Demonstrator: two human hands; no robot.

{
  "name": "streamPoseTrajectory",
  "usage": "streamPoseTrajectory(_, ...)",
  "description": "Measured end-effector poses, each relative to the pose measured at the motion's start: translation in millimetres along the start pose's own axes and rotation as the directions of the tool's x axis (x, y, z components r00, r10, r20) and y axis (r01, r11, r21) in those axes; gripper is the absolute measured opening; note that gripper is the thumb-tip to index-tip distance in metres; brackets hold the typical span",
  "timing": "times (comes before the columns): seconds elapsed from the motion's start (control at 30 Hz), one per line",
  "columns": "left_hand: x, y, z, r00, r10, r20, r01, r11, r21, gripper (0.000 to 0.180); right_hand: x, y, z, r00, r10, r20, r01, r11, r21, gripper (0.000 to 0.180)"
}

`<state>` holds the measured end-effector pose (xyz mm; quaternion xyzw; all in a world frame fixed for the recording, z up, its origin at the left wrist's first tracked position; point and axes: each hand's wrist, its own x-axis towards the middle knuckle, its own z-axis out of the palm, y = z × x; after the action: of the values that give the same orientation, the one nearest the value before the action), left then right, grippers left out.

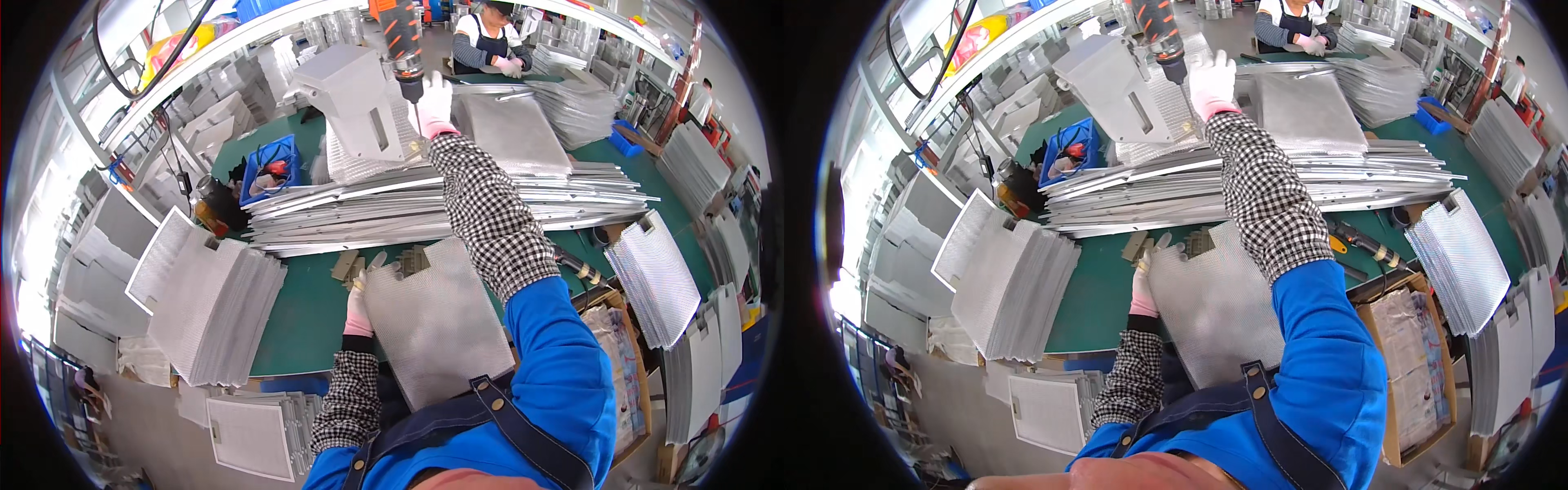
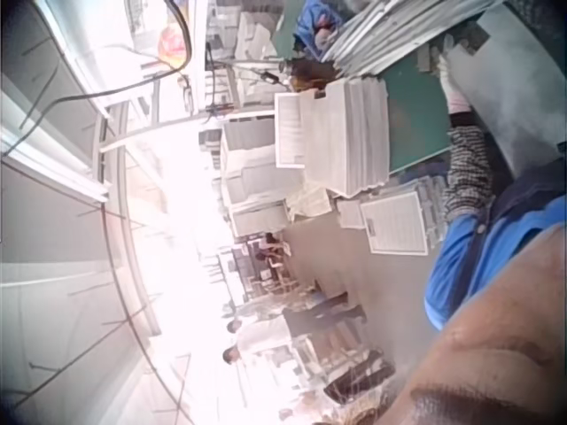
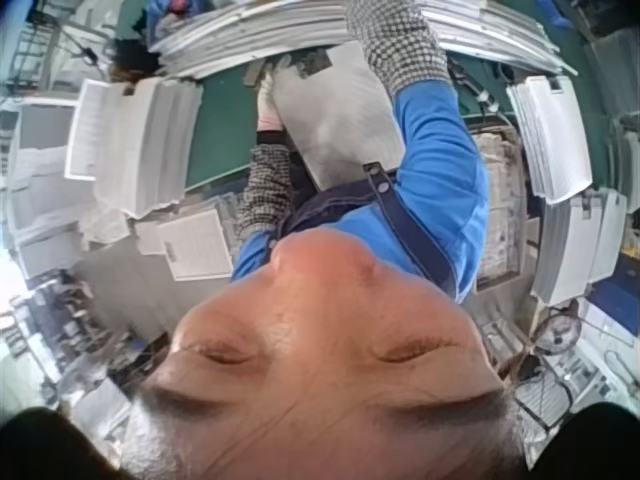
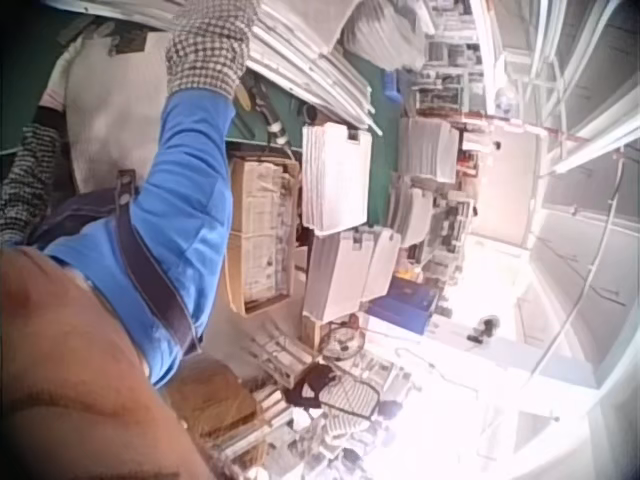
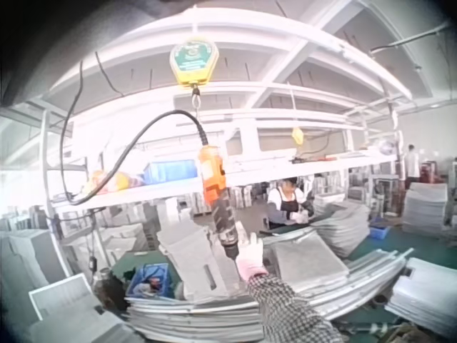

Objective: The person assembles air filters by hand at a factory workstation. They pick up a mesh filter panel, apply adhesive tape to the edges, and attach a white plastic frame. The completed units are stacked on the table. The process is repeated for multiple units throughout the clip.

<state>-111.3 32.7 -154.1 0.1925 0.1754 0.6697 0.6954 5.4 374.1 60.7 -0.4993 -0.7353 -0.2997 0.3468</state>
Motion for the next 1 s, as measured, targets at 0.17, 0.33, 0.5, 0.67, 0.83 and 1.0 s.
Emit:
streamPoseTrajectory(0.17, -4.7, 0.4, 5.1, 1.000, -0.003, 0.009, 0.003, 0.999, -0.046, 0.070, 1.5, -9.0, -14.6, 0.989, 0.133, 0.062, -0.140, 0.982, 0.123, 0.053)
streamPoseTrajectory(0.33, 1.6, -0.6, 8.7, 0.999, 0.002, 0.040, -0.002, 1.000, 0.005, 0.075, 9.3, 12.5, 10.2, 0.884, 0.211, 0.418, -0.281, 0.953, 0.112, 0.062)
streamPoseTrajectory(0.5, -1.5, 1.1, 2.5, 1.000, 0.024, -0.018, -0.023, 0.997, 0.073, 0.075, 1.9, -2.5, 11.2, 0.916, 0.151, 0.373, -0.155, 0.988, -0.018, 0.050)
streamPoseTrajectory(0.67, 4.4, -1.0, -4.4, 0.999, 0.009, 0.034, -0.010, 0.999, 0.032, 0.074, 8.9, 8.4, 10.1, 0.979, 0.160, 0.127, -0.185, 0.956, 0.226, 0.032)
streamPoseTrajectory(0.83, -14.1, 6.5, -11.2, 0.999, 0.043, -0.010, -0.042, 0.999, 0.017, 0.077, 18.1, -17.0, 24.9, 0.938, 0.323, 0.125, -0.307, 0.609, 0.731, 0.039)
streamPoseTrajectory(1.0, 10.1, -3.7, -11.0, 0.995, -0.023, 0.097, 0.024, 1.000, -0.009, 0.081, 50.3, 120.9, 182.9, 0.926, -0.338, 0.169, 0.306, 0.933, 0.191, 0.026)
